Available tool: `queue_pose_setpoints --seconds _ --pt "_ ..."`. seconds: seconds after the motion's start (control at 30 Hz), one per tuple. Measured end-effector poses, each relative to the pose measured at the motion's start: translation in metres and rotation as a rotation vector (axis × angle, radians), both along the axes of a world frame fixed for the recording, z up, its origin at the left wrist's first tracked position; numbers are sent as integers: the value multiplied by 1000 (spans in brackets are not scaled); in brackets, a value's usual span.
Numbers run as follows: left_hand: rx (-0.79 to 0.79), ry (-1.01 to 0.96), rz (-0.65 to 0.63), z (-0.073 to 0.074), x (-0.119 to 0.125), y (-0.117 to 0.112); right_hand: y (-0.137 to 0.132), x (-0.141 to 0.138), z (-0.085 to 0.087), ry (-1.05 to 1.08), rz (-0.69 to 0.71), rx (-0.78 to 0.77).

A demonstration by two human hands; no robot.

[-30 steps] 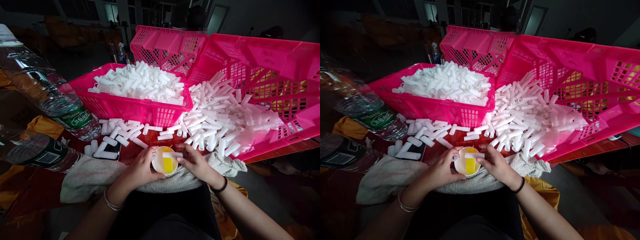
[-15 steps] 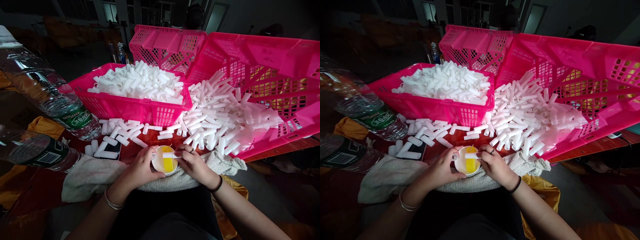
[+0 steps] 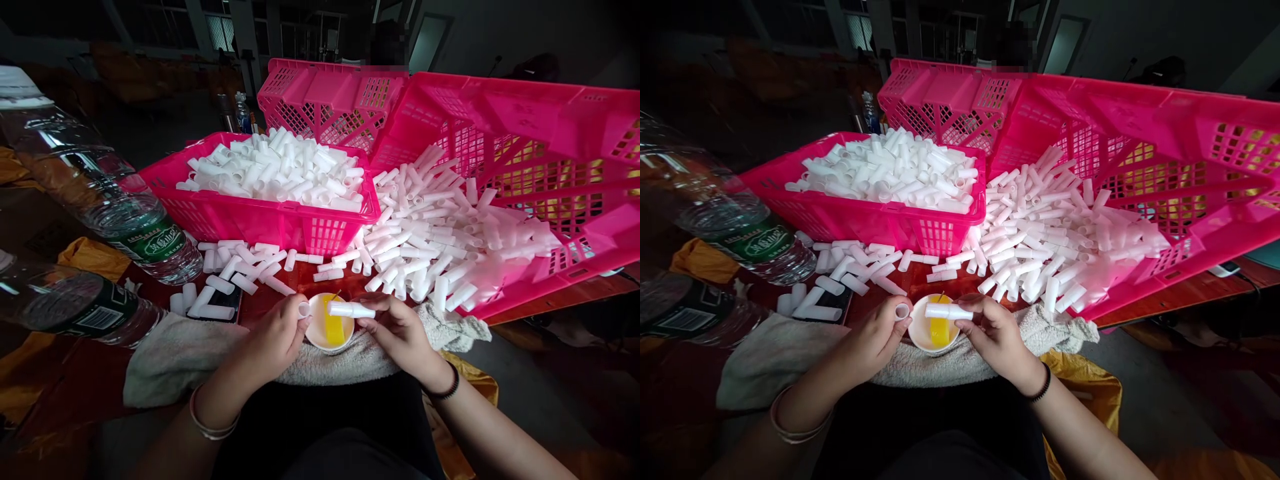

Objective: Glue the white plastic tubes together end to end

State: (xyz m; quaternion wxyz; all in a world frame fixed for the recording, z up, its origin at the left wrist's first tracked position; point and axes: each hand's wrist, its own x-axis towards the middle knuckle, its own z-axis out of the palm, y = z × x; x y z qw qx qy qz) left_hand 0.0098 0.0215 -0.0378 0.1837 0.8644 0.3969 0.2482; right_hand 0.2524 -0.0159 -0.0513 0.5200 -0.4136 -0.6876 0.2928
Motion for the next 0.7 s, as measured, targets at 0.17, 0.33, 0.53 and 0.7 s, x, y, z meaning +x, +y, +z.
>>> queue_pose_setpoints --seconds 0.17,0.33,0.53,0.7 --pt "255 85 -119 22 1 -6 -11 -4 27 19 37 -177" --pt "489 220 -80 34 6 -15 -17 0 47 -52 64 -320" --pt "394 173 -82 33 16 -32 -27 -13 61 -54 83 -397" --pt "56 112 -42 41 33 -48 -22 -21 61 -234 -25 -95"
